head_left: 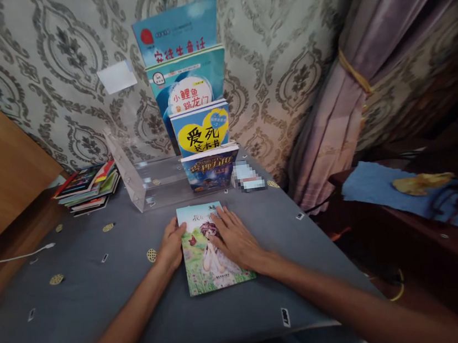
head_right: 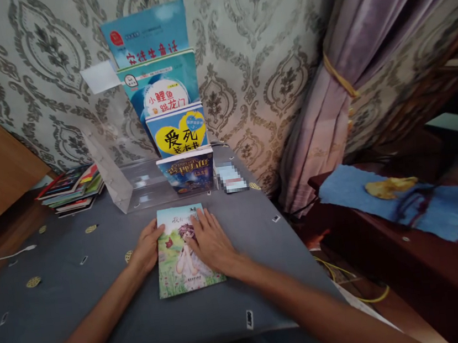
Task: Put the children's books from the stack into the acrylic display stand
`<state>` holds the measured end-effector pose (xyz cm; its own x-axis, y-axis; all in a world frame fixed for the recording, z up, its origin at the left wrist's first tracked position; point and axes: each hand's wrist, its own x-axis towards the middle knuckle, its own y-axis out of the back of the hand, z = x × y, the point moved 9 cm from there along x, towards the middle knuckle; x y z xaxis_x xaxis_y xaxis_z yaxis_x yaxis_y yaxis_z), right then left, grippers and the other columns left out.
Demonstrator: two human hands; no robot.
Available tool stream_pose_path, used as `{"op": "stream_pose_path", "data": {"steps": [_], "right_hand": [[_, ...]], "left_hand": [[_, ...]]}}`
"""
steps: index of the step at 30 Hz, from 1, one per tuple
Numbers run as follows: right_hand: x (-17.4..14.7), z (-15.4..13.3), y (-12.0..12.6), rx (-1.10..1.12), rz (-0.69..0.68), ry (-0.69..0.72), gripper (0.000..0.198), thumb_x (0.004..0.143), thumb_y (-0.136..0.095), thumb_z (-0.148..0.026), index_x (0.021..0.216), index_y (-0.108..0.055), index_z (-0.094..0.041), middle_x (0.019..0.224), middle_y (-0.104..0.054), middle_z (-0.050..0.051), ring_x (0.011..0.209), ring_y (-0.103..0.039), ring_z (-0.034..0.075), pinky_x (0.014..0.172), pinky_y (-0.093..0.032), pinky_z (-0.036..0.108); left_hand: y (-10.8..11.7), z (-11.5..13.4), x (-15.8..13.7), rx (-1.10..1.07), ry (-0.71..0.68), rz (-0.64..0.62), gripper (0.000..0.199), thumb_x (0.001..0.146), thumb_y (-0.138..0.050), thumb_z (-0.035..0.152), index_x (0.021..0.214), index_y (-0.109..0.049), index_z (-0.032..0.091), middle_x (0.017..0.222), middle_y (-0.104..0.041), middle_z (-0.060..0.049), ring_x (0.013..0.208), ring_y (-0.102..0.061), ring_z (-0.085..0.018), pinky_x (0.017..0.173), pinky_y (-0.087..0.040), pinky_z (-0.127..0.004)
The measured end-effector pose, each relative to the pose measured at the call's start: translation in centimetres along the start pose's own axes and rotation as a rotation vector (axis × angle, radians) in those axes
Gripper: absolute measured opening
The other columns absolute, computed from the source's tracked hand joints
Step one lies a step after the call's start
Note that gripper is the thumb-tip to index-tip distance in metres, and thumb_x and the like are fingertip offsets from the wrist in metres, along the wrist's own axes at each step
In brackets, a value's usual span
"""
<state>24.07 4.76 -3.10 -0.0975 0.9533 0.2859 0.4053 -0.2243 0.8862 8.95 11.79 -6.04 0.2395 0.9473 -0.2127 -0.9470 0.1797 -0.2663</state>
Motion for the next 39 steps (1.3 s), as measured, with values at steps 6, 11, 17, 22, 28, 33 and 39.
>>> {"op": "stream_pose_path", "data": {"steps": [6, 11, 17, 22, 28, 33, 39], "right_hand": [[0.5, 1.6, 1.7, 0.227, 0.069, -0.024, 0.048, 0.101, -0.039, -0.034, 0.144, -0.049, -0.018, 0.153, -0.048, 0.017, 0.142, -0.044, 0.029, 0.114, -0.039, 0.053], [1.5, 3.6, 2.2, 0.347, 0.064, -0.120, 0.044, 0.100, -0.036, -0.027, 0.138, -0.052, -0.015, 0.139, -0.061, 0.015, 0.129, -0.056, 0.026, 0.111, -0.042, 0.048], [2.1, 5.0, 2.6, 0.442, 0.068, -0.127, 0.040, 0.099, -0.036, -0.022, 0.136, -0.052, -0.018, 0.128, -0.069, 0.011, 0.120, -0.063, 0.023, 0.106, -0.046, 0.046], [2.3, 5.6, 3.3, 0.603, 0.084, -0.129, 0.040, 0.098, -0.037, -0.020, 0.135, -0.052, -0.018, 0.121, -0.072, 0.010, 0.107, -0.070, 0.020, 0.099, -0.051, 0.041], [2.2, 5.4, 3.5, 0.633, 0.114, -0.125, 0.038, 0.097, -0.038, -0.019, 0.132, -0.053, -0.019, 0.118, -0.071, 0.009, 0.088, -0.074, 0.017, 0.093, -0.054, 0.037], [2.5, 6.7, 3.3, 0.569, 0.126, -0.189, 0.037, 0.097, -0.037, -0.019, 0.130, -0.054, -0.019, 0.113, -0.074, 0.008, 0.093, -0.072, 0.019, 0.093, -0.053, 0.038], [2.6, 6.9, 3.5, 0.528, 0.116, -0.177, 0.039, 0.099, -0.036, -0.021, 0.134, -0.052, -0.018, 0.115, -0.075, 0.008, 0.113, -0.066, 0.022, 0.101, -0.048, 0.041]], "left_hand": [[0.4, 2.0, 2.7, 0.219, 0.060, -0.103, 0.046, 0.070, -0.076, 0.037, 0.107, -0.064, 0.013, 0.074, -0.072, -0.004, 0.062, -0.067, -0.019, 0.061, -0.055, -0.030], [-0.3, 7.9, 3.1, 1.181, -0.319, -0.060, 0.029, 0.087, -0.057, 0.024, 0.112, -0.069, 0.015, 0.095, -0.072, -0.009, 0.090, -0.067, -0.024, 0.080, -0.054, -0.035], [-7.9, 6.8, -2.1, 1.777, -0.575, -0.159, 0.029, 0.099, -0.047, 0.033, 0.116, -0.065, 0.018, 0.117, -0.066, -0.012, 0.106, -0.063, -0.027, 0.086, -0.051, -0.036], [-11.8, 4.5, -3.8, 1.967, -0.539, -0.194, 0.033, 0.095, -0.054, 0.040, 0.111, -0.062, 0.012, 0.110, -0.067, -0.018, 0.107, -0.061, -0.034, 0.084, -0.052, -0.042], [-12.6, 4.0, -3.7, 2.007, -0.490, -0.188, 0.027, 0.096, -0.048, 0.028, 0.110, -0.062, 0.009, 0.107, -0.069, -0.021, 0.107, -0.063, -0.034, 0.077, -0.053, -0.039], [-12.6, 4.0, -3.5, 2.022, -0.452, -0.194, 0.032, 0.098, -0.041, 0.028, 0.105, -0.066, 0.010, 0.103, -0.071, -0.020, 0.103, -0.068, -0.033, 0.076, -0.053, -0.038], [-12.7, 4.7, -3.4, 2.031, -0.465, -0.181, 0.035, 0.099, -0.039, 0.028, 0.100, -0.070, 0.012, 0.101, -0.073, -0.017, 0.097, -0.071, -0.028, 0.079, -0.052, -0.036]]}}
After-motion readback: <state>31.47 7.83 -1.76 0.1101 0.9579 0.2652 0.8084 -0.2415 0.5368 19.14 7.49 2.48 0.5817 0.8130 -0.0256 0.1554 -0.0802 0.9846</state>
